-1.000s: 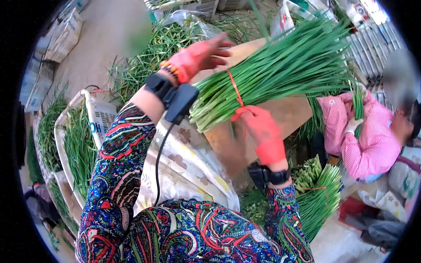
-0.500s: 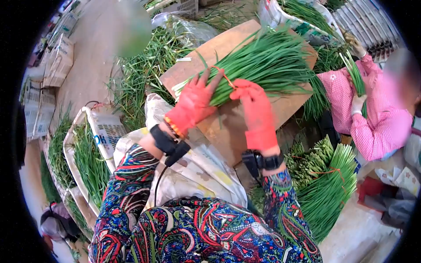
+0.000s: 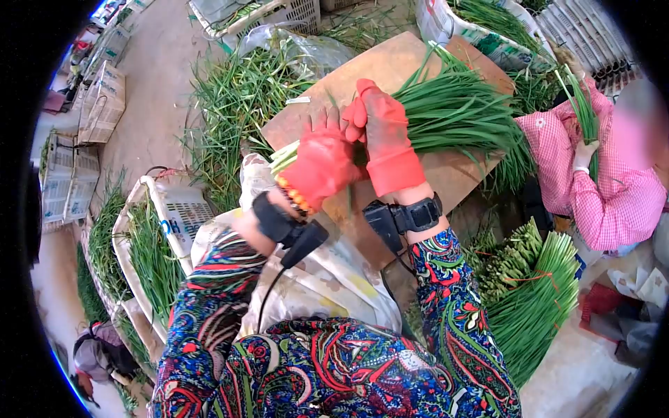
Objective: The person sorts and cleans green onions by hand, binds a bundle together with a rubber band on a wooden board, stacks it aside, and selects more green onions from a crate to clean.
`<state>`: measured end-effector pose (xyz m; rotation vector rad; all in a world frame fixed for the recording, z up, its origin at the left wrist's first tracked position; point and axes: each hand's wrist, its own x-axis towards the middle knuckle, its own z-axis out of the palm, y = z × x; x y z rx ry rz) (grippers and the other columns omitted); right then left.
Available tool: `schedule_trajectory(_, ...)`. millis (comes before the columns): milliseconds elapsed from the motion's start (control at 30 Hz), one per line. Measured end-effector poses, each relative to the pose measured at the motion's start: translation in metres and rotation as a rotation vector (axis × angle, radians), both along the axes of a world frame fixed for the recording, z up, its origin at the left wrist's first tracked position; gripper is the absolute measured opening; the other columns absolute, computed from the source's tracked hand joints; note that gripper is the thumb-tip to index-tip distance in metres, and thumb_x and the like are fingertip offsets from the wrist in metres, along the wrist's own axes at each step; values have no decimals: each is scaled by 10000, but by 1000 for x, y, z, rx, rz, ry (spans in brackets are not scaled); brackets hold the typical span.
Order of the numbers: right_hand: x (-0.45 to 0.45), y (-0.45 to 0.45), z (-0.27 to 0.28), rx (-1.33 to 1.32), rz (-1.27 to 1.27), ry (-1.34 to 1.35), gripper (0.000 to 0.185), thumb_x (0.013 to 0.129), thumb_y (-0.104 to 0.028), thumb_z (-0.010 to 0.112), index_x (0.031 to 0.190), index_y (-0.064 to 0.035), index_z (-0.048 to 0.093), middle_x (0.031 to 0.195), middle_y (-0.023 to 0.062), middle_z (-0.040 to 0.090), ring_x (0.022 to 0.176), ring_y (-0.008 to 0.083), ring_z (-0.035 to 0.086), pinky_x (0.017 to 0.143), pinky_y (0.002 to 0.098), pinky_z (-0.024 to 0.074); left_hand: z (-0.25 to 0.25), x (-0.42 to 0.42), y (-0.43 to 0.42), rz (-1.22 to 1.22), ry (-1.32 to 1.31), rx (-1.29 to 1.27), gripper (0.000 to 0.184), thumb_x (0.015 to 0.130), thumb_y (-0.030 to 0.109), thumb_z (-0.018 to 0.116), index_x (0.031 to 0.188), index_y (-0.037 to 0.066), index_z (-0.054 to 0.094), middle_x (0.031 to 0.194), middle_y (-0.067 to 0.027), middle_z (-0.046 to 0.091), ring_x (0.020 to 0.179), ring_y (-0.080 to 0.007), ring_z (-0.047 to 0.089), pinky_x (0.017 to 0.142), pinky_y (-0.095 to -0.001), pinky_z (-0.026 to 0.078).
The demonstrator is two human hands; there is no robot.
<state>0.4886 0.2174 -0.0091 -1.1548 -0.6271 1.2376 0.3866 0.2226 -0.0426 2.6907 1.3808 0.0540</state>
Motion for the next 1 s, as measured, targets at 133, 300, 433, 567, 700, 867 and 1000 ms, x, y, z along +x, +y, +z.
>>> schedule_trajectory(133,-10,-11,14,59,-34,-19,321,866,-295,436,626,-82,451,496,-3,368,387,87,314,342,223,233,0,-5,16,-16,-227,-265,611,567,453,693,949,16,503,994,-149,570,933,-282,555,795,-425,419)
schedule_trajectory(300,14,-90,-27,80,109,-100,363,855,-331,443,591,-81,428,485,-8,360,370,88,304,335,223,224,-5,-13,41,-56,-217,-309,590,592,452,682,939,-5,546,894,-183,603,881,-312,577,752,-383,462)
schedule_trajectory(433,0,-97,-16,-7,-2,-61,321,853,-259,441,602,-60,469,471,-11,373,367,87,333,333,229,243,4,-12,45,-101,-244,-414,695,629,468,668,1049,-50,474,924,-241,578,913,-348,551,776,-400,451)
schedule_trajectory(567,-7,-61,6,197,18,-61,287,851,-258,457,734,-28,584,494,6,435,387,90,395,340,225,276,-8,0,11,-63,-224,357,879,585,458,663,1257,-6,336,1186,-186,456,1159,-328,387,972,-515,246)
schedule_trajectory(700,-17,-64,14,0,73,-157,258,836,-242,495,855,-21,629,538,19,504,432,102,452,388,244,331,-42,3,18,-24,-67,310,794,647,416,628,1252,-3,329,1173,-172,441,1147,-320,378,956,-522,256)
schedule_trajectory(867,10,-138,-49,-328,223,-530,253,818,-268,533,861,-40,633,554,48,519,495,121,489,479,281,388,-15,-6,31,-118,-129,-97,719,641,462,672,1110,-16,411,929,-211,569,835,-349,570,689,-405,472)
schedule_trajectory(1000,5,-131,-47,-359,216,-591,278,824,-301,526,845,-42,626,565,57,538,512,137,504,500,288,405,-4,-3,34,-127,-108,-200,777,630,468,673,1158,-20,378,934,-217,564,839,-358,566,691,-416,471)
